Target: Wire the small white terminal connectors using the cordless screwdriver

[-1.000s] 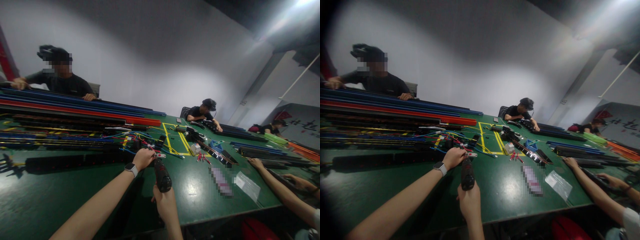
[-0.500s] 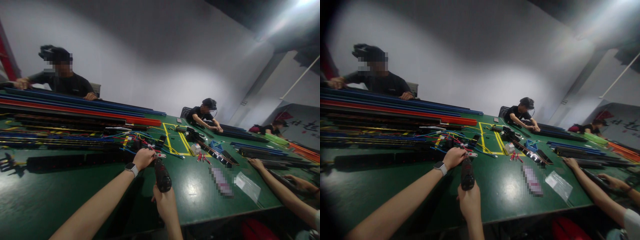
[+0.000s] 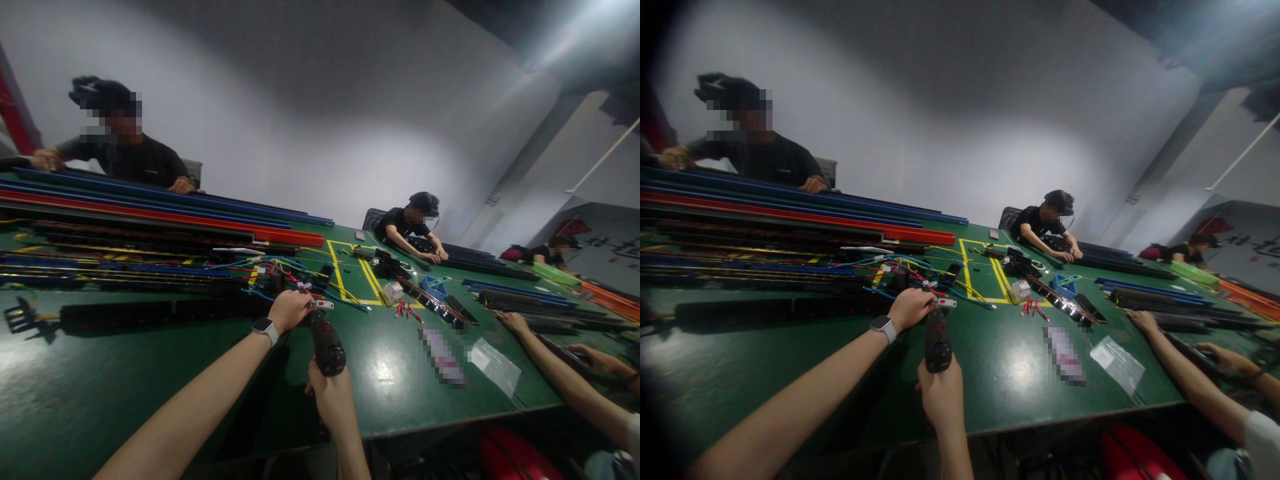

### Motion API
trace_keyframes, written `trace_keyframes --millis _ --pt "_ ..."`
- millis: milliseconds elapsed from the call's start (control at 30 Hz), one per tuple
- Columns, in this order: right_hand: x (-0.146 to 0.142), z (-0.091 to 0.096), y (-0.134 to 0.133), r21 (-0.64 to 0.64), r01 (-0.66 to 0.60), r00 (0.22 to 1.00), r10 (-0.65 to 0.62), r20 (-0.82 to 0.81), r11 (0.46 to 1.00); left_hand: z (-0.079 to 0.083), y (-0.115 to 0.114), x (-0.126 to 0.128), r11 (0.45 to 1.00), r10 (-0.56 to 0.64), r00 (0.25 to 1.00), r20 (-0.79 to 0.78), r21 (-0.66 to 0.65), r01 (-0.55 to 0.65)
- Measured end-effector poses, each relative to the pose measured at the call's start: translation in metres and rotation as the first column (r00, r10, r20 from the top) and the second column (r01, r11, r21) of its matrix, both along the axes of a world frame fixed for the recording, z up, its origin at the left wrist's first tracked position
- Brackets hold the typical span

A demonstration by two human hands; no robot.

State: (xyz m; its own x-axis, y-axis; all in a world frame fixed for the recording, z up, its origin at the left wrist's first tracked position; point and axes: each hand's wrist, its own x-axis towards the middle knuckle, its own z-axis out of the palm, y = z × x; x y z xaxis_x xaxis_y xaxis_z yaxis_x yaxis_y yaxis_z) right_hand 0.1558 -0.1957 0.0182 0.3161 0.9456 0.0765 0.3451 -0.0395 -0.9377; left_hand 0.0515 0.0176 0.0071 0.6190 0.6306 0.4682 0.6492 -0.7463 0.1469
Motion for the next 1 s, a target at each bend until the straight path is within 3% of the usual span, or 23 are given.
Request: trace_keyframes --millis 1000 --pt "0.0038 -0.0069 0.0021 -0.026 0.006 1.0 -0.007 -0.003 1.0 -0.0027 0.0019 -0.0011 1.0 0.005 1.0 -0.007 -0.007 -0.005"
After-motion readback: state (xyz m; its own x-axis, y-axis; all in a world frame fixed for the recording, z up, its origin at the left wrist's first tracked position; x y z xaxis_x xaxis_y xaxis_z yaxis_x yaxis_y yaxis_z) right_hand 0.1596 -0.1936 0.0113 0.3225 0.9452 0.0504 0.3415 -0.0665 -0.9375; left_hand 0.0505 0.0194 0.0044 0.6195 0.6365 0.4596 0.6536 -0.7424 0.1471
